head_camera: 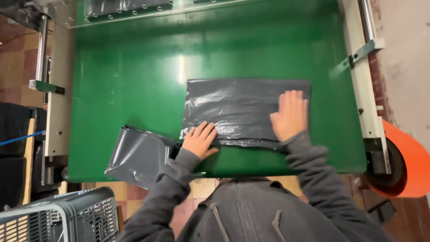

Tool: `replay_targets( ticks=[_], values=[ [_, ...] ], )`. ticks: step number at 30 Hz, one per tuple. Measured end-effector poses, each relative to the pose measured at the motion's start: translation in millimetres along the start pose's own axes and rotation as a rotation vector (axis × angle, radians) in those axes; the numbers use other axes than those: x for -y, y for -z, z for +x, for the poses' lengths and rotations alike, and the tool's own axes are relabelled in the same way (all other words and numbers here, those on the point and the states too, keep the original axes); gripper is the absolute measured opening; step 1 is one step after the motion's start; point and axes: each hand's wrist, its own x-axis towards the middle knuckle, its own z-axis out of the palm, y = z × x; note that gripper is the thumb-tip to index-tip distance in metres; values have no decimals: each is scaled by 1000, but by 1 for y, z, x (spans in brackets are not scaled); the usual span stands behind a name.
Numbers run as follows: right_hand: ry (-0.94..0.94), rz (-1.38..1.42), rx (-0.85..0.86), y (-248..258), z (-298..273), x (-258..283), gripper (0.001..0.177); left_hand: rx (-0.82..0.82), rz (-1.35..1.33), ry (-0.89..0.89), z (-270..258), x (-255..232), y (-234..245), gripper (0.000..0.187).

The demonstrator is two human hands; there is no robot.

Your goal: Fold plastic bags coming off a conveyor and place them into a storage basket.

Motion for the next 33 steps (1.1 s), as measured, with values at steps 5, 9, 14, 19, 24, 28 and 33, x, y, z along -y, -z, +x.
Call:
replay_targets(
  ticks=[5,9,14,19,24,28,33],
  values=[
    [414,587,242,45,-62,133,88,-204,95,-422,24,-2,-52,28],
    [411,627,244,61,-121,77,71,502,-238,-530,62,-75,12,29],
    [-134,1289,622,74,-181,-32,29,1289,-1590,312,159,-70,-143,46],
    [-1119,1614,462,22,-200,-82,22,770,-1820,645,139,-59,-59,94],
    [-1511,1853,679,28,-173,-105,35,464,-1081,486,114,-54,-86,40],
    [-1434,1792,859,27,-167,-131,45,298,-579,544,128,-82,2,55],
    [-1354,1462,749,61,-148,-125,43,196,-439,747,156,-129,46,34]
  ],
)
